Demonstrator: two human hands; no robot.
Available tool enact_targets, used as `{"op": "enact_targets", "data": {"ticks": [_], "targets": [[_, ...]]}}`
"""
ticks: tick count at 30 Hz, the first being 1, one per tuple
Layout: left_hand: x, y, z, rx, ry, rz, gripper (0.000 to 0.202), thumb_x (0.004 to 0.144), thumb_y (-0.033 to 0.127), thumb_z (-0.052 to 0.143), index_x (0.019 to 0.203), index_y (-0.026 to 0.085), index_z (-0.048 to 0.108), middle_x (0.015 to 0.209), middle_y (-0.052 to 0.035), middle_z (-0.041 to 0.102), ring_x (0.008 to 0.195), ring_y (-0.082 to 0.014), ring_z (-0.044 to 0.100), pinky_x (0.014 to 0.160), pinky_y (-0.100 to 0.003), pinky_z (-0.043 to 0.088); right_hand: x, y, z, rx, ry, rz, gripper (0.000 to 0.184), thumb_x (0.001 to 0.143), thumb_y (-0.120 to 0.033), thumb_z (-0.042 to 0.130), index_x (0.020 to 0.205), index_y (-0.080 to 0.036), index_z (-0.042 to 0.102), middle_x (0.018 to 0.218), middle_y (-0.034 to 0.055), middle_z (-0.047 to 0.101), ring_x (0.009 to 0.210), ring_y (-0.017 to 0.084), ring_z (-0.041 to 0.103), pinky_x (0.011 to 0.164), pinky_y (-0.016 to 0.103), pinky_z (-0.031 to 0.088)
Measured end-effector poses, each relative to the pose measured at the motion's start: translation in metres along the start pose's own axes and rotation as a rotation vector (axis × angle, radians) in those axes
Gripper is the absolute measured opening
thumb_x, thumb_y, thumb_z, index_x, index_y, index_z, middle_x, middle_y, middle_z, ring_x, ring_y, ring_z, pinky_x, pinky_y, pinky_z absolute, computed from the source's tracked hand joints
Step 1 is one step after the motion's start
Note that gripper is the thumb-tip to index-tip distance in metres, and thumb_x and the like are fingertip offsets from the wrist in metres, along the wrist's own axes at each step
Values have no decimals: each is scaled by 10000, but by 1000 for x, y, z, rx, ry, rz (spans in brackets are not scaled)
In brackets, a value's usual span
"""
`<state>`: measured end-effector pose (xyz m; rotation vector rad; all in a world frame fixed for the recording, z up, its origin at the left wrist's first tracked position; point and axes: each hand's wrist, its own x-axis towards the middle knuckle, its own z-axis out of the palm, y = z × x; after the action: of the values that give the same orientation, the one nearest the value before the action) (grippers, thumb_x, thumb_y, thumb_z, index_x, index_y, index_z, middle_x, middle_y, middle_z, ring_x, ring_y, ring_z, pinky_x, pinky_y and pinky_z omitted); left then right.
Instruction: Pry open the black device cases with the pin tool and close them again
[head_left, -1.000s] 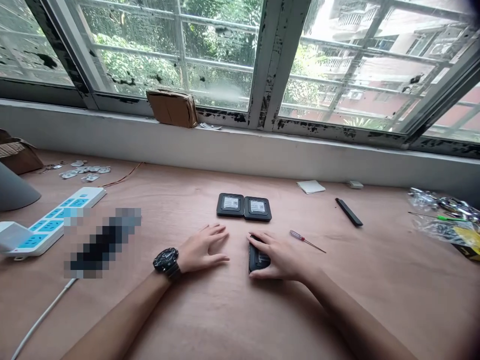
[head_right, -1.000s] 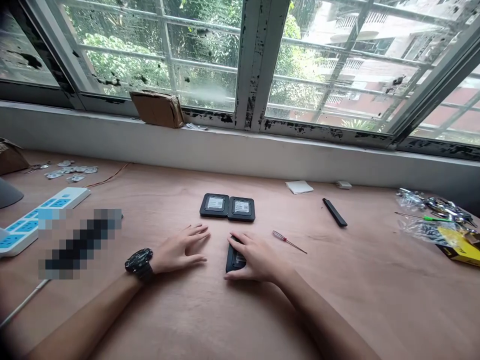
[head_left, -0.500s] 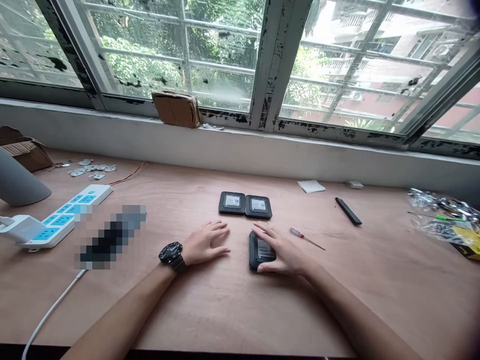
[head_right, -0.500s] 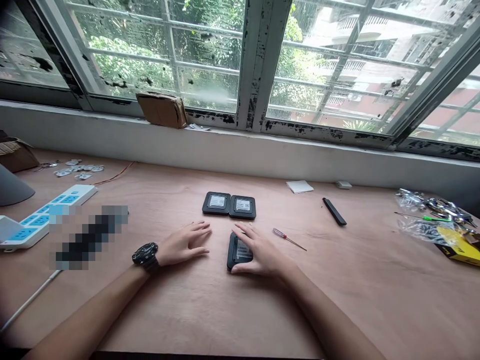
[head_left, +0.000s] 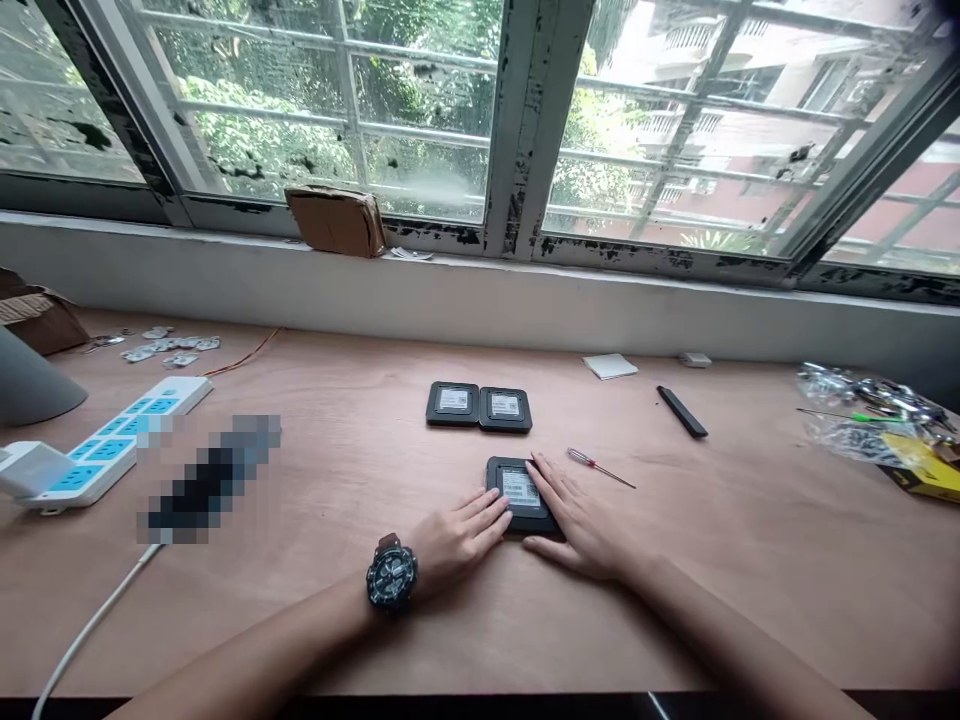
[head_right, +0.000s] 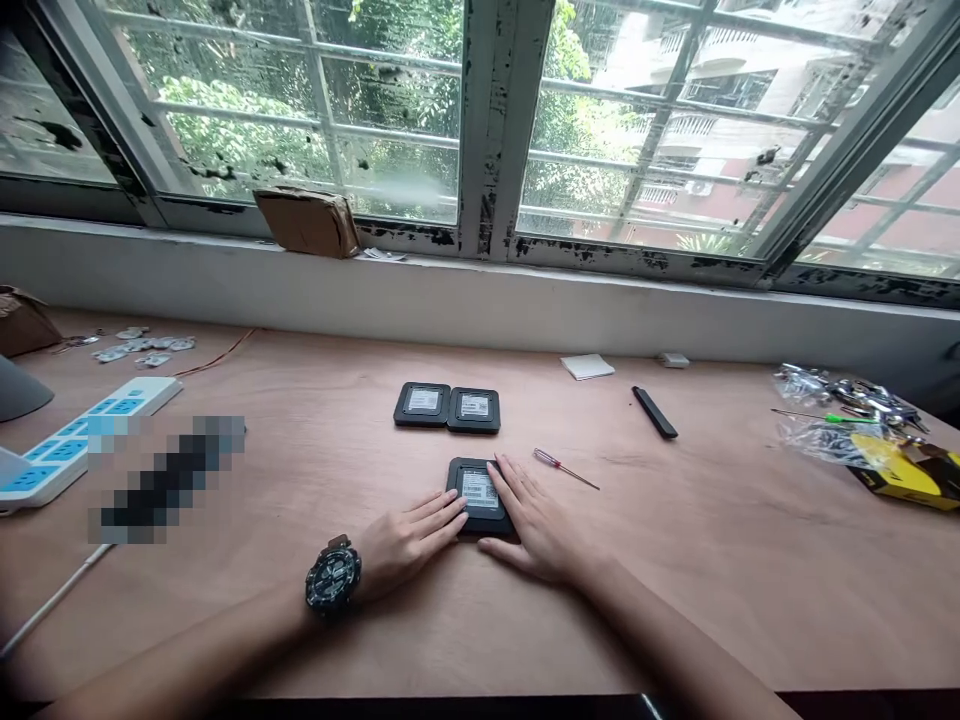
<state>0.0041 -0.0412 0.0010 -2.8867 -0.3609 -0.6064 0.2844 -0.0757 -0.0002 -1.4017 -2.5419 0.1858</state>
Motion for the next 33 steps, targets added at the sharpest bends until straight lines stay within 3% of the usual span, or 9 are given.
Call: {"op": "enact_targets", "data": {"ticks": [16, 19, 23, 26, 28, 30, 33], "targets": [[0, 2, 1, -7, -53, -16, 356, 1057, 71, 355, 1335, 26, 572, 1429, -215, 582, 1381, -299, 521, 1159, -424, 471, 0, 1, -5, 34, -1, -26, 900, 968, -613, 523, 1641, -165, 128, 1695, 162, 136, 1554, 341, 184, 1241, 536, 270], [-4, -7, 2, -63, -60, -3, 382, 1045, 57, 356, 1369, 59, 558, 1466, -183, 559, 1402, -273, 501, 1187, -421, 436, 1, 14, -8, 59, 78, -55, 708, 1021, -509, 471, 1623, -216, 239, 1654, 124, 315, 1508, 316, 326, 1222, 523, 313], [-16, -32, 0, -119, -39, -56, 443, 1000, 49, 397, 1396, 151, 568, 1528, -129, 505, 1460, -270, 422, 1209, -466, 393, 4, 48, -14, 1, 372, 180, 452, 1063, -359, 376, 1485, -258, 507, 1395, 110, 622, 1266, 292, 586, 1062, 476, 488], [-20, -44, -3, -143, -59, -187, 395, 1030, 241, 492, 1415, 202, 568, 1556, -121, 470, 1477, -299, 391, 1203, -508, 379, 5, 71, -16, -97, 428, 303, 359, 1024, -420, 482, 1284, -274, 683, 1257, 118, 668, 1107, 317, 638, 929, 477, 546], [-18, -46, -4, -172, -102, -253, 530, 1008, 465, 559, 1470, 208, 518, 1567, -132, 450, 1480, -336, 375, 1199, -542, 363, 6, 77, -16, -104, 413, 318, 321, 1012, -451, 504, 1105, -275, 755, 1191, 113, 679, 1048, 311, 652, 880, 466, 555], [-14, -44, -4, -203, -141, -295, 757, 943, 645, 582, 1527, 183, 445, 1583, -153, 419, 1489, -368, 345, 1204, -567, 335, 6, 76, -17, -58, 433, 329, 336, 1009, -471, 504, 987, -260, 765, 1147, 111, 689, 1016, 305, 663, 849, 452, 553], [-8, -40, -2, -252, -175, -331, 926, 896, 747, 567, 1577, 159, 348, 1611, -161, 364, 1507, -363, 308, 1229, -552, 288, 11, 64, -25, 174, 531, 387, 319, 1003, -496, 522, 1036, -239, 709, 1072, 103, 713, 865, 260, 671, 734, 399, 548]]}}
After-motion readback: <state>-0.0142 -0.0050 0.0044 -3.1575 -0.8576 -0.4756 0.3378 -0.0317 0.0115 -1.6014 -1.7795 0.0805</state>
